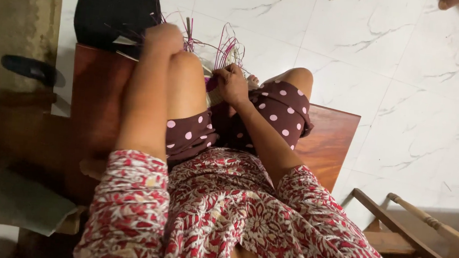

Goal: A person is weaving a basket using purple and natural colored fibers while sitting on a wooden bench.

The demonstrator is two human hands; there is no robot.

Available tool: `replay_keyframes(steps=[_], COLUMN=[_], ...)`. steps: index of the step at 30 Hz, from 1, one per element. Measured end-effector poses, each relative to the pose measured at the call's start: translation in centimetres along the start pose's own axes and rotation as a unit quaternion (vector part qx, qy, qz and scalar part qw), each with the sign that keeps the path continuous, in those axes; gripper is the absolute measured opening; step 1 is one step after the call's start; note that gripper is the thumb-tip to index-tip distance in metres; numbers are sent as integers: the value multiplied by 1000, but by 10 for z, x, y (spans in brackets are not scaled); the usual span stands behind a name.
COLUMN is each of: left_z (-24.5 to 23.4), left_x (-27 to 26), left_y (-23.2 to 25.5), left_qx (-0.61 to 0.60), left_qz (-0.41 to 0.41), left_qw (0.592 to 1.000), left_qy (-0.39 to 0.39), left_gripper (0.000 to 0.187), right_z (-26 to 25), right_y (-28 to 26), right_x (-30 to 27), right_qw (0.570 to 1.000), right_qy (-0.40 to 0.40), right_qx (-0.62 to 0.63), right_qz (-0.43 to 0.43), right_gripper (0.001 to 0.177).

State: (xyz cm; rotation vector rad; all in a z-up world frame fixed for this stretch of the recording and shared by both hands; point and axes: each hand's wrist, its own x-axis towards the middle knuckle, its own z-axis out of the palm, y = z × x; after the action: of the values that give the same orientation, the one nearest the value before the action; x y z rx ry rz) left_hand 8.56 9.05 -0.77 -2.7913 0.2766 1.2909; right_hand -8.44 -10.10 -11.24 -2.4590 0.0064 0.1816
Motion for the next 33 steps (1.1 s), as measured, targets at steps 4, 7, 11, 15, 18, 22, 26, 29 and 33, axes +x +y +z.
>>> replay_keyframes(steps=[4, 7, 11, 15, 18, 22, 26, 29, 33], left_z=[12, 20, 33, 53, 76, 73, 38, 37, 40], left_x=[-33, -87, -140, -143, -129, -103, -97, -40, 17], left_y=[-48, -61, -58, -67, -82, -95, -81, -87, -72], left_qx=[3, -81, -189, -284, -286, -220, -124, -61, 13], left_qz=[-43, -59, -39, -58, -77, -48, -26, -31, -29], left_qw=[999, 995, 981, 957, 955, 972, 989, 997, 999], left_qy=[17, -8, -34, -11, -22, -63, -71, -42, 6], left_gripper=[39, 41, 49, 51, 54, 54, 48, 44, 45], right_z=[8, 14, 17, 19, 6, 13, 26, 10, 11], right_y=[10, 17, 19, 22, 12, 21, 30, 39, 75], right_x=[-1, -3, -1, 1, -4, -1, -2, 5, 13], right_qw=[999, 995, 995, 994, 993, 992, 995, 994, 986], right_qy=[20, 74, 76, 77, 79, 80, 86, 78, -15], right_qx=[0, -20, -2, -12, 6, 5, -56, -33, 37], right_qz=[-34, -65, -61, -73, -85, -97, -21, 68, 163], right_gripper=[28, 23, 22, 23, 20, 21, 18, 17, 19])
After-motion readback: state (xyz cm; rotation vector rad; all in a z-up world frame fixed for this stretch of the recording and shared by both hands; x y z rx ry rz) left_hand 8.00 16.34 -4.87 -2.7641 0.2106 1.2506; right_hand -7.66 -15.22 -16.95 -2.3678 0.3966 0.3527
